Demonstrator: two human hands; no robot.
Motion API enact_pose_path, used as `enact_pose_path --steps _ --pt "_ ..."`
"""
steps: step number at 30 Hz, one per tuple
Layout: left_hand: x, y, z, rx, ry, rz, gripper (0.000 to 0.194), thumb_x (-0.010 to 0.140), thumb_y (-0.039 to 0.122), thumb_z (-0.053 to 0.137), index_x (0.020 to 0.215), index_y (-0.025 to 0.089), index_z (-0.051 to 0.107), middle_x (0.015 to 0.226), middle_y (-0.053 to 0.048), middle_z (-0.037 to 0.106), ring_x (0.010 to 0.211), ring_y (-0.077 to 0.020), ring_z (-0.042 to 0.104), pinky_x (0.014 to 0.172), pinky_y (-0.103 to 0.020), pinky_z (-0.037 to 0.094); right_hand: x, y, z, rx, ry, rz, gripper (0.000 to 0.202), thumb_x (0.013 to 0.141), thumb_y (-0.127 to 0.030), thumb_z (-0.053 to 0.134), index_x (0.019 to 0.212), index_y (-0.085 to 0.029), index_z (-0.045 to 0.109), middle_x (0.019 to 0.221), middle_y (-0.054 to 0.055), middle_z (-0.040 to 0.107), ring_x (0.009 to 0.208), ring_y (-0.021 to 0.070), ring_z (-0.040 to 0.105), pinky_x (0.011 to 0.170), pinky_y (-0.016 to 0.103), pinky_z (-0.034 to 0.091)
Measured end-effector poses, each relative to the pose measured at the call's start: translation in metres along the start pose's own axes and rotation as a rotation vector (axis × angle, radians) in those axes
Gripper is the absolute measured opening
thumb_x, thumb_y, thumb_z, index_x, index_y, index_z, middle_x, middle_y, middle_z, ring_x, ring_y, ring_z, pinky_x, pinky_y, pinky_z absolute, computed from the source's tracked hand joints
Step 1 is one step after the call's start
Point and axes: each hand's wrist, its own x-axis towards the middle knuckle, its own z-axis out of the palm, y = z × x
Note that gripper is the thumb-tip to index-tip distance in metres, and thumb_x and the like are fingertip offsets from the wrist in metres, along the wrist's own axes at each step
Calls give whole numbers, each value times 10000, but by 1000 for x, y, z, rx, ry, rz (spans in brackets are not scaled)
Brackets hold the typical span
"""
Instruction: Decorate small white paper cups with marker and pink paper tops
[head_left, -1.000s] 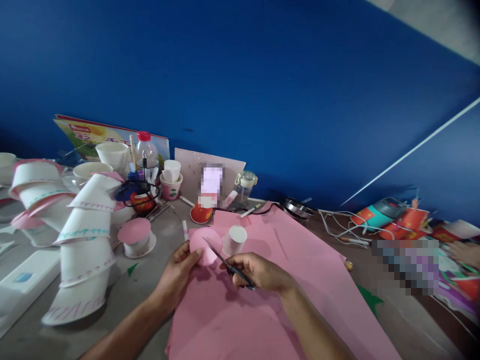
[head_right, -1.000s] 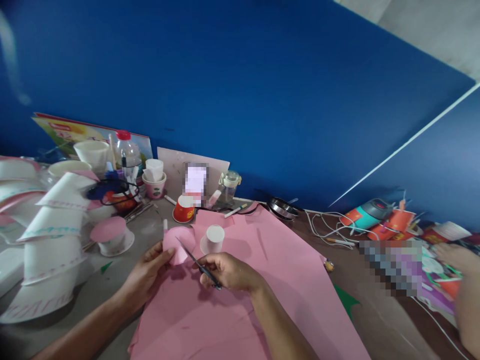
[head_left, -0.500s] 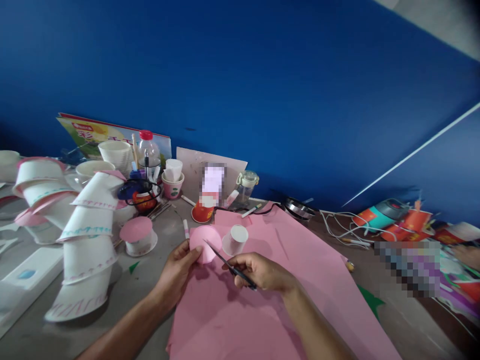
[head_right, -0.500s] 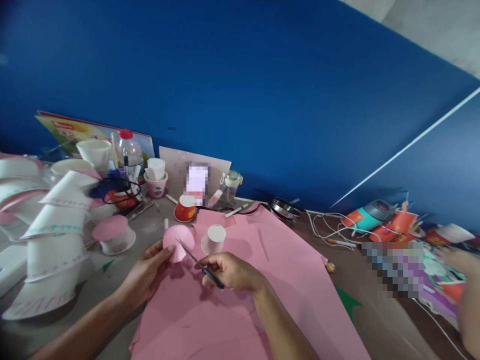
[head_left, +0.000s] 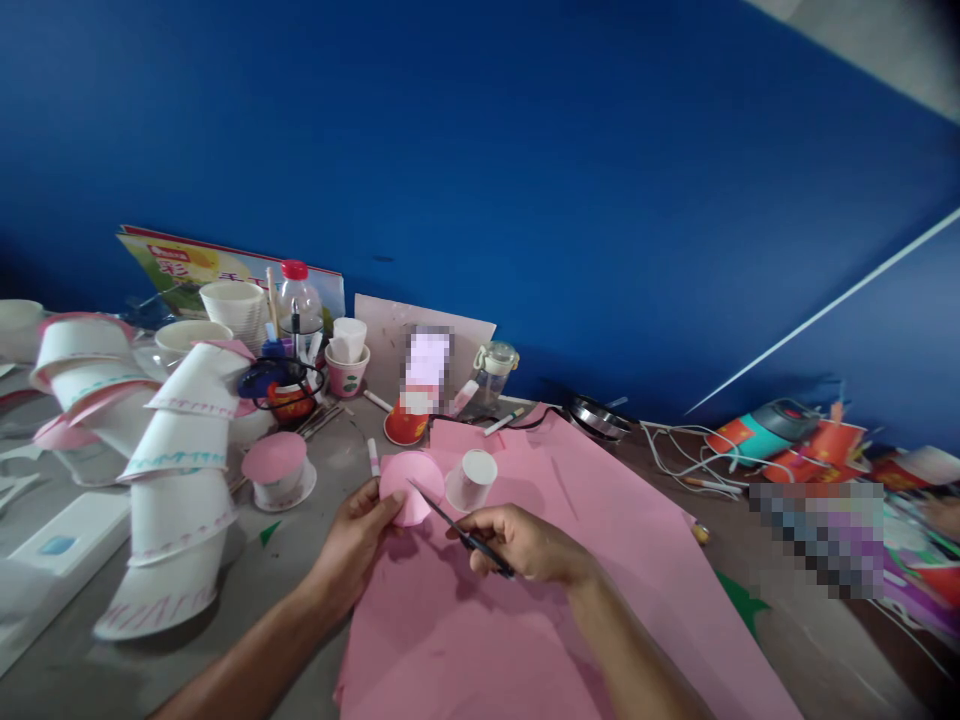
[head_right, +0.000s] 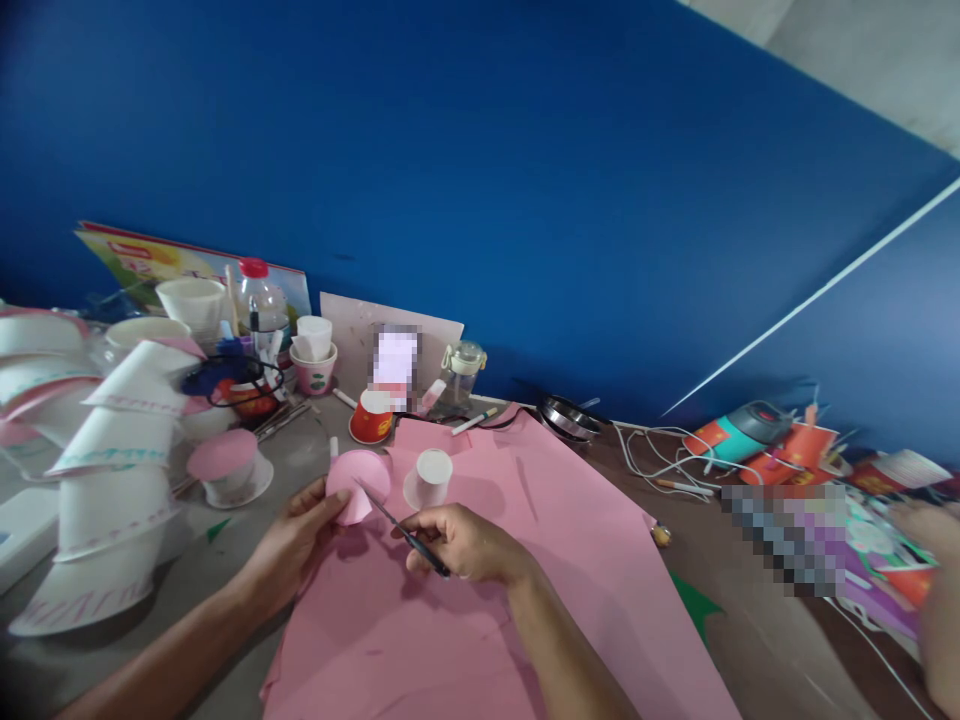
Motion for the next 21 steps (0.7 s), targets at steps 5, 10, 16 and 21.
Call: enact_pose_path --steps 5,10,16,21 --pt "0 -1 -2 10 5 12 314 610 359 862 731 143 669 573 44 578 481 -56 452 452 -156 382 -1 -3 0 0 1 -5 614 708 -586 764 1111 -127 703 693 14 644 633 122 541 574 220 388" --pt "2 0 0 -34 35 21 300 588 340 869 704 143 673 579 40 586 489 -56 458 459 -157 381 0 -2 0 -11 5 -8 611 720 -585 754 1129 -133 704 699 18 650 628 120 538 580 222 387" --pt "1 3 1 -52 44 14 322 556 342 885 720 142 693 590 34 606 499 -55 469 465 -155 383 0 0 0 -4 12 -4 654 696 -615 759 1145 -143 706 701 19 658 632 128 551 607 234 410" --pt "0 3 1 -40 36 -9 322 568 353 880 702 148 670 571 46 583 488 -53 446 460 -159 373 0 2 -1 -10 18 -14 607 720 -567 765 1149 -141 709 697 19 662 639 129 555 622 237 421"
